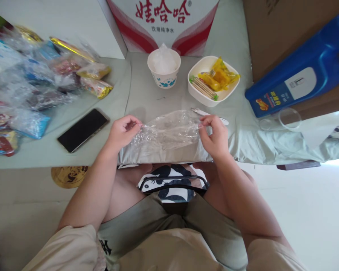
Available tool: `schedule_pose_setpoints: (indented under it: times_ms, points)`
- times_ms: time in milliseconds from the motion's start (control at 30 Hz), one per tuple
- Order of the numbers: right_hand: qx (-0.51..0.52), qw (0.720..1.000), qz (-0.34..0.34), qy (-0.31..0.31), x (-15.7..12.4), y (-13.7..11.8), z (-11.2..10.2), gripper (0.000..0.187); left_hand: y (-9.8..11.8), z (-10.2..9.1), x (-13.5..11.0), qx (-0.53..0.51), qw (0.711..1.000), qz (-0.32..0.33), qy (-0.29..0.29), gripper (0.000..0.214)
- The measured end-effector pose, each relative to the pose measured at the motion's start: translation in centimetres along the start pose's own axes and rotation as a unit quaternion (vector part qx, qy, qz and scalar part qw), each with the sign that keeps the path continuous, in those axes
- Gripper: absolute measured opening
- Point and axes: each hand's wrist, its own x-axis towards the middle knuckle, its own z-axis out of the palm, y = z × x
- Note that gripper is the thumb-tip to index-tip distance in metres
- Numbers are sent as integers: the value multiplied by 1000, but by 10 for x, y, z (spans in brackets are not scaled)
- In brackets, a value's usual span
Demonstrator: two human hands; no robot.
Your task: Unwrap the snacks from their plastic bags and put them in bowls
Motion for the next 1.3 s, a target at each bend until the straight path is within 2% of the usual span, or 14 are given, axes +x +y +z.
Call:
schedule_pose_setpoints:
  times_ms: [67,133,300,433,567,633,733,800,900,1000,1067,1133,1233,1300]
  points:
    - [-1,998,65,2,3,3,2,11,1,2,1,-33,999,-28,-9,11]
    - [-27,995,91,7,9,8,7,16,2,3,1,-39,998,-52,-13,11]
    - [-71,995,59,23,26,22,23,21,4,6,1,8,999,-32,-42,14]
    - [-123,991,53,-5,37,23,36,23,5,6,-2,58,996,-26,-67,14]
    - [-193,978,53,-64,47,12,46,34,2,2,-5,43,995,-31,-83,14]
    - [-208,975,48,-65,48,4,47,38,1,0,-6,24,995,-46,-81,19]
    - [-179,982,25,-47,41,-9,45,36,7,-3,-5,-1,995,-61,-84,24]
    - [-146,987,-18,-64,35,-18,43,33,14,-3,-3,-26,994,-56,-92,20]
    - [-103,979,-105,-141,33,-29,48,37,27,-3,0,-85,987,-52,-127,19]
    - [-56,947,-185,-258,39,-35,61,57,36,-4,3,-159,961,-70,-217,22]
    - [-33,918,-205,-338,43,-39,67,64,37,-8,3,-199,934,-93,-282,26]
    - [-21,892,-190,-409,47,-45,67,53,35,-14,1,-223,915,-116,-315,31]
    - [23,865,-133,-483,48,-54,58,18,28,-23,0,-250,916,-131,-285,46]
    - [115,844,-92,-515,47,-58,53,6,26,-26,1,-268,929,-141,-211,62]
